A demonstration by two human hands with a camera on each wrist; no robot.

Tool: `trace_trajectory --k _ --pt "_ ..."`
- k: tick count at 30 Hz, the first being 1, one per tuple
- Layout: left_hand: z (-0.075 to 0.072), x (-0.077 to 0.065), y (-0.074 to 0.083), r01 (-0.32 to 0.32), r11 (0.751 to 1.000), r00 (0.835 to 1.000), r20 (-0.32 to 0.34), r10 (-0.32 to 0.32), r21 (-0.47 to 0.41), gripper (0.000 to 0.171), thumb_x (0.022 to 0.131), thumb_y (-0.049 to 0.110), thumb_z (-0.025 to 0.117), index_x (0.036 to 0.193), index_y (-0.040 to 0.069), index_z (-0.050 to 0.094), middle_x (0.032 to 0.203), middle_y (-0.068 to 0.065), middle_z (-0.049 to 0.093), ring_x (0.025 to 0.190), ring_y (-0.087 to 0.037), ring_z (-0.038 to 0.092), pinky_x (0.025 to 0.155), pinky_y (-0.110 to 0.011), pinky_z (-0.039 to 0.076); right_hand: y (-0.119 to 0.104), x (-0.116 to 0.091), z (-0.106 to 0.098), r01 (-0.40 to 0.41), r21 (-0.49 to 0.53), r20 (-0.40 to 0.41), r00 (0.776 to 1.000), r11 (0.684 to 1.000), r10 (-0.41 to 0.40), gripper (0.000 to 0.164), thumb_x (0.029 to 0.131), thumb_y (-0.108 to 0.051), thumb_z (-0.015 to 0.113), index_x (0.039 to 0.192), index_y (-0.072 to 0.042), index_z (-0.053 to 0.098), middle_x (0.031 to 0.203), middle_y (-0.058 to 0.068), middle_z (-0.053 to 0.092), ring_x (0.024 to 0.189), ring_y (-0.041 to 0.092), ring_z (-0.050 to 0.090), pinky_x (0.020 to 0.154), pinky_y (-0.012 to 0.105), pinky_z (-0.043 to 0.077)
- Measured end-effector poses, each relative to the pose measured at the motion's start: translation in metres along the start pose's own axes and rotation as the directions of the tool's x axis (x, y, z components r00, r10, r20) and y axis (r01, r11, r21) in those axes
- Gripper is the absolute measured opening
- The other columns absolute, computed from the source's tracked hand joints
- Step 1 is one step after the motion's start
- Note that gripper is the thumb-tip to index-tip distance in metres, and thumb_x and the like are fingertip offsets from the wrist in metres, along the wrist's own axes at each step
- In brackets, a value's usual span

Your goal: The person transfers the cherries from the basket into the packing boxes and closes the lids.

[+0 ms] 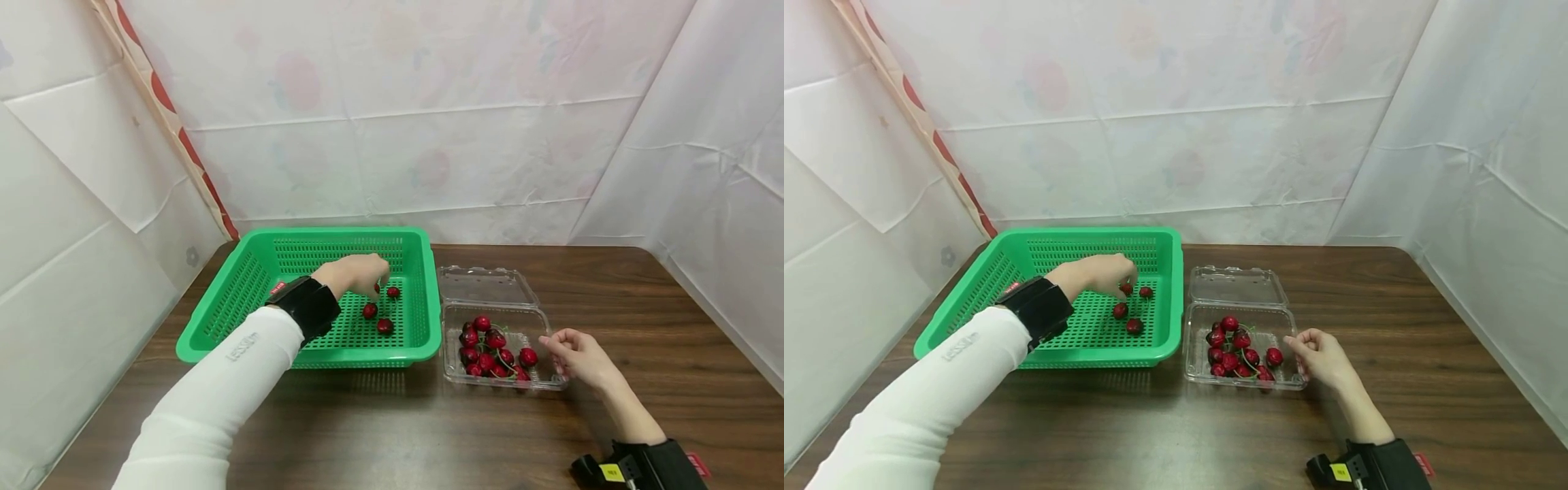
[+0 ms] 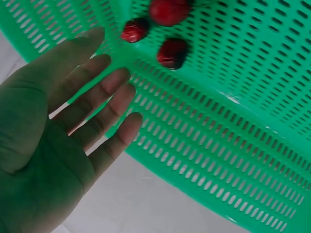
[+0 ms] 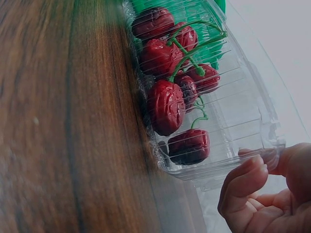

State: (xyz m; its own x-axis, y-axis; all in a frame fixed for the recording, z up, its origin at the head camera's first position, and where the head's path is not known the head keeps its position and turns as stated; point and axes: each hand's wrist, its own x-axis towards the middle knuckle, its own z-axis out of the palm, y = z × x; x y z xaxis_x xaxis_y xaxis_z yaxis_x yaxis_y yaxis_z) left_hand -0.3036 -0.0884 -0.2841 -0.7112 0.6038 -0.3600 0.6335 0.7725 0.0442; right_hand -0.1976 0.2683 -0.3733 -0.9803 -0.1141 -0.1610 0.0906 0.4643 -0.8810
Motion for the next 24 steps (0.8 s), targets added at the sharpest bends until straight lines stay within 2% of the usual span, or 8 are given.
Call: trace_trajectory --k 3,4,6,9,11,13,16,24 --pt "0.006 0.003 -0.003 0.019 1.0 0.999 0.039 -0.018 -0.015 0.01 0.078 0.011 0.068 0.078 0.008 0.059 0.077 -0.001 0.05 0.066 -0.013 0.041 0.058 -0.025 0.035 0.0 0.0 0.001 -0.001 0.014 0.007 1.0 1.0 0.001 0.032 0.092 -0.025 0.049 0.089 0.006 0.043 0.056 0.002 0.045 0.045 0.01 0.043 0.042 0.028 0.041" --pt "0.008 0.004 -0.004 0.023 1.0 0.999 0.048 -0.022 -0.015 0.018 0.078 0.01 0.068 0.07 0.01 0.052 0.068 0.002 0.042 0.061 -0.012 0.034 0.055 -0.025 0.03 0.0 0.0 0.001 -0.002 0.017 0.01 1.0 1.0 0.002 0.032 0.092 -0.025 0.049 0.089 0.006 0.043 0.056 0.002 0.045 0.045 0.01 0.043 0.042 0.028 0.041" --pt "0.011 0.006 -0.006 0.023 1.0 0.998 0.064 -0.022 -0.016 0.032 0.078 0.008 0.068 0.065 0.011 0.038 0.064 0.002 0.026 0.057 -0.013 0.024 0.054 -0.027 0.023 -0.001 -0.001 0.001 -0.004 0.02 0.011 1.0 1.0 0.004 0.032 0.092 -0.025 0.049 0.089 0.006 0.043 0.056 0.002 0.045 0.045 0.01 0.043 0.043 0.028 0.041" --pt "0.015 0.007 -0.006 0.039 0.999 0.995 0.09 -0.037 -0.015 0.031 0.079 0.007 0.067 0.068 0.01 0.037 0.068 0.001 0.025 0.06 -0.014 0.022 0.056 -0.028 0.022 -0.001 -0.001 0.001 -0.005 0.015 0.008 1.0 1.0 0.005 0.032 0.092 -0.025 0.05 0.089 0.006 0.043 0.056 0.002 0.045 0.045 0.01 0.043 0.043 0.028 0.041" --pt "0.017 0.008 -0.007 0.052 0.999 0.994 0.101 -0.051 -0.008 0.015 0.079 0.009 0.067 0.08 0.008 0.053 0.077 0.002 0.042 0.066 -0.012 0.037 0.058 -0.025 0.031 -0.002 -0.001 0.001 -0.006 0.012 0.005 1.0 1.0 0.006 0.033 0.091 -0.026 0.05 0.089 0.006 0.043 0.056 0.002 0.045 0.045 0.01 0.043 0.043 0.028 0.041" --pt "0.019 0.009 -0.006 0.066 0.998 0.99 0.121 -0.065 -0.008 0.023 0.079 0.011 0.068 0.1 0.006 0.059 0.097 -0.003 0.053 0.084 -0.016 0.049 0.068 -0.027 0.041 -0.002 0.0 0.001 -0.007 0.007 0.002 1.0 1.0 0.007 0.033 0.091 -0.026 0.05 0.089 0.006 0.043 0.056 0.002 0.046 0.045 0.01 0.043 0.043 0.028 0.041" --pt "0.022 0.011 -0.006 0.075 0.997 0.986 0.151 -0.073 -0.003 0.039 0.078 0.013 0.069 0.115 0.006 0.057 0.115 -0.009 0.052 0.105 -0.023 0.05 0.08 -0.034 0.045 -0.002 0.0 0.001 -0.012 0.003 0.0 1.0 1.0 0.012 0.033 0.091 -0.026 0.05 0.088 0.006 0.043 0.056 0.002 0.046 0.046 0.01 0.043 0.043 0.028 0.041" --pt "0.031 0.018 -0.002 0.081 0.997 0.976 0.203 -0.083 0.017 0.029 0.08 0.011 0.066 0.109 0.012 0.062 0.115 -0.006 0.051 0.105 -0.022 0.048 0.075 -0.03 0.045 -0.002 0.0 0.001 -0.016 0.002 -0.006 1.0 1.0 0.016 0.034 0.091 -0.026 0.05 0.089 0.007 0.043 0.056 0.002 0.045 0.046 0.01 0.043 0.043 0.028 0.041"
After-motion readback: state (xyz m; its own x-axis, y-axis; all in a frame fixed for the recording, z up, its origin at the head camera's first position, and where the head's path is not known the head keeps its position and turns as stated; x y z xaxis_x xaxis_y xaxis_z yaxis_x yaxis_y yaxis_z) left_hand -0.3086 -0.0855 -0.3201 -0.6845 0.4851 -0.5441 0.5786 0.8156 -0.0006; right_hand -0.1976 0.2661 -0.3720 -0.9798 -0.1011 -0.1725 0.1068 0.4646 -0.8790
